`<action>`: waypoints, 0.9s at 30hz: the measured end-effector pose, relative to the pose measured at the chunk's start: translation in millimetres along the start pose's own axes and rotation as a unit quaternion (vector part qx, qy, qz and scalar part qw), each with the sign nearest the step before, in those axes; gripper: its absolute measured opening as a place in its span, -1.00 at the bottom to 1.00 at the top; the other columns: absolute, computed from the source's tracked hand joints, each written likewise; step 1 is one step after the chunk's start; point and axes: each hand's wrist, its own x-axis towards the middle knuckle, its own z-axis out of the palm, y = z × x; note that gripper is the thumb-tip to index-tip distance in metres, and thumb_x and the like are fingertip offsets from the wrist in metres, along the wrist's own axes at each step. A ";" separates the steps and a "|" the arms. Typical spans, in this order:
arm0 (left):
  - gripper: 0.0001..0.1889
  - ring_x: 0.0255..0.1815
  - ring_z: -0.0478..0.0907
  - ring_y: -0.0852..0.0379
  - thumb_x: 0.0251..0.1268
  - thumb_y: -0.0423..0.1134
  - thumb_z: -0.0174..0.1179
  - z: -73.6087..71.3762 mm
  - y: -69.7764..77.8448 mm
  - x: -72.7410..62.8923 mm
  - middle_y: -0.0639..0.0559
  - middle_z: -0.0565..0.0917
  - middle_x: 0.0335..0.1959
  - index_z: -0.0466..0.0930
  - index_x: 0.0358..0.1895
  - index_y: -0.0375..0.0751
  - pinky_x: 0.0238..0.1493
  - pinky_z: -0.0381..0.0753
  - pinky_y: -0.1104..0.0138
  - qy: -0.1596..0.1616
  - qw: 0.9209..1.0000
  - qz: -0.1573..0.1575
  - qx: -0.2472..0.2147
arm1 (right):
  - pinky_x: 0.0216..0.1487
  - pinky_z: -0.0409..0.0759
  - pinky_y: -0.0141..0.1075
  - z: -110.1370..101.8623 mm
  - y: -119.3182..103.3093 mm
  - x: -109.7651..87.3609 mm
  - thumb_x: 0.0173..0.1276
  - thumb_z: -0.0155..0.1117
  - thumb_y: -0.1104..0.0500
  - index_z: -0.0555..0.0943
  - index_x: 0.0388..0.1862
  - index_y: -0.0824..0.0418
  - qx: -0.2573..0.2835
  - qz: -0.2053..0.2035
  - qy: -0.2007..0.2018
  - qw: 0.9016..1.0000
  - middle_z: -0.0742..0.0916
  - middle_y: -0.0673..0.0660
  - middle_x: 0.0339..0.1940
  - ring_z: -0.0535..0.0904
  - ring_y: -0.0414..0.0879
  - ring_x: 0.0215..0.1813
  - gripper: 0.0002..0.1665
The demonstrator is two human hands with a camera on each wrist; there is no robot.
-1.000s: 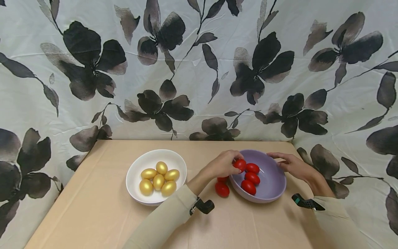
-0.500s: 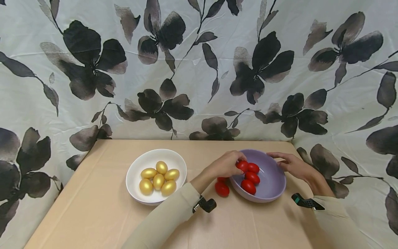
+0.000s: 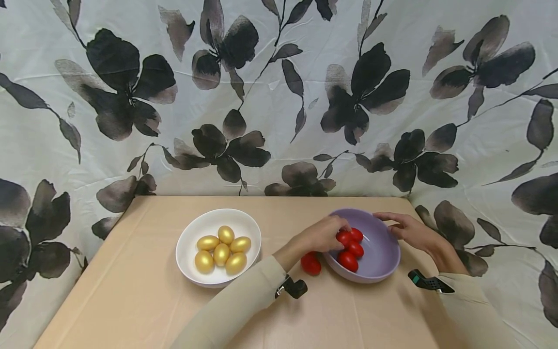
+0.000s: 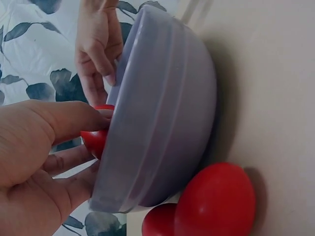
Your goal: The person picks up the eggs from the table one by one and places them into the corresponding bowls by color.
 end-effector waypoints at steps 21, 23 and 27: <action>-0.58 0.12 0.50 0.19 0.28 -0.32 0.36 6.4 6.9 0.3 0.04 0.65 0.10 0.62 0.22 -0.14 0.20 0.44 0.50 -0.030 0.998 0.003 0.063 | 0.14 0.67 -0.01 0.6 -4.9 0.6 0.43 -0.12 0.50 0.36 0.52 0.24 -0.003 0.004 0.004 1.000 0.41 0.49 0.44 0.58 0.37 0.24 -0.32; -0.58 0.12 0.49 0.20 0.29 -0.32 0.36 7.1 6.2 1.0 0.05 0.64 0.11 0.62 0.22 -0.13 0.20 0.44 0.50 -0.031 0.998 0.002 0.062 | 0.13 0.67 -0.02 0.8 -5.2 0.4 0.43 -0.12 0.50 0.36 0.52 0.24 -0.001 0.005 0.004 1.000 0.41 0.49 0.44 0.59 0.37 0.24 -0.32; -0.57 0.09 0.49 0.22 0.29 -0.32 0.36 7.6 3.9 1.6 0.04 0.64 0.10 0.62 0.23 -0.15 0.17 0.45 0.52 -0.034 0.998 0.006 0.054 | 0.12 0.68 -0.04 1.2 -6.3 -0.1 0.44 -0.11 0.50 0.36 0.52 0.24 -0.002 0.008 0.005 1.000 0.41 0.49 0.44 0.59 0.37 0.24 -0.32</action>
